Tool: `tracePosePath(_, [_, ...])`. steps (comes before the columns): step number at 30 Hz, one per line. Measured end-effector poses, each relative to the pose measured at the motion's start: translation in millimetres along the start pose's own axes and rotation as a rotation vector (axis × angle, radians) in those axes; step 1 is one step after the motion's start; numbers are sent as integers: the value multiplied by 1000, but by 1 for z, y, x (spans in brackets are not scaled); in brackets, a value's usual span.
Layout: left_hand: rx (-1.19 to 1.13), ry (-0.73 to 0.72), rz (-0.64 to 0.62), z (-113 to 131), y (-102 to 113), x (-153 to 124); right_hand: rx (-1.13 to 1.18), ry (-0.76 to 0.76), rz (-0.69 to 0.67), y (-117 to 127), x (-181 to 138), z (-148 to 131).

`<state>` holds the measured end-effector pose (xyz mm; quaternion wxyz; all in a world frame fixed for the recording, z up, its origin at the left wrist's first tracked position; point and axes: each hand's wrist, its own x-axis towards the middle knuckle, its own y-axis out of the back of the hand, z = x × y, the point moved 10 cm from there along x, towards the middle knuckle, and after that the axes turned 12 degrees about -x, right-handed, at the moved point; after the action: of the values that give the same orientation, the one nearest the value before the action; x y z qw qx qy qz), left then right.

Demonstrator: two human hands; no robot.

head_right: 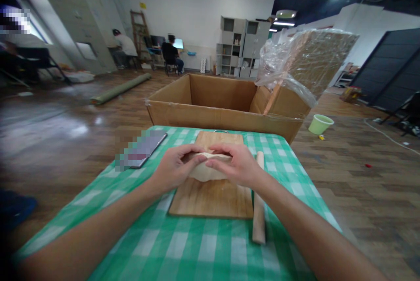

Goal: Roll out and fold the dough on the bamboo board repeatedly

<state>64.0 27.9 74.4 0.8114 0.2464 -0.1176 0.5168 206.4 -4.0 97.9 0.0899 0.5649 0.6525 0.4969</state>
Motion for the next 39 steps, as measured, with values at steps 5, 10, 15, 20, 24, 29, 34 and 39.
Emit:
tracePosePath(5, [-9,-10,53,5,0,-3,12,-25,47,-2,-3,0])
tracePosePath(10, [-38,1,74,2,0,-4,56,-59,89,-1,-5,3])
tracePosePath(15, [4,-34,137,-1,12,-1,116,-144,37,-1,-3,23])
tracePosePath(20, [40,-43,151,-4,19,0,111,-166,50,6,-3,29])
tracePosePath(24, [10,-66,44,-1,9,0,65,-126,83,8,-5,21])
tracePosePath(29, [68,4,-43,-10,0,1,309,-178,-24,-5,-3,29])
tracePosePath(34, [105,-16,-19,-6,0,0,281,-174,-46,-3,-3,29])
tracePosePath(39, [121,-36,-24,-3,-2,-1,191,-144,10,5,-6,20])
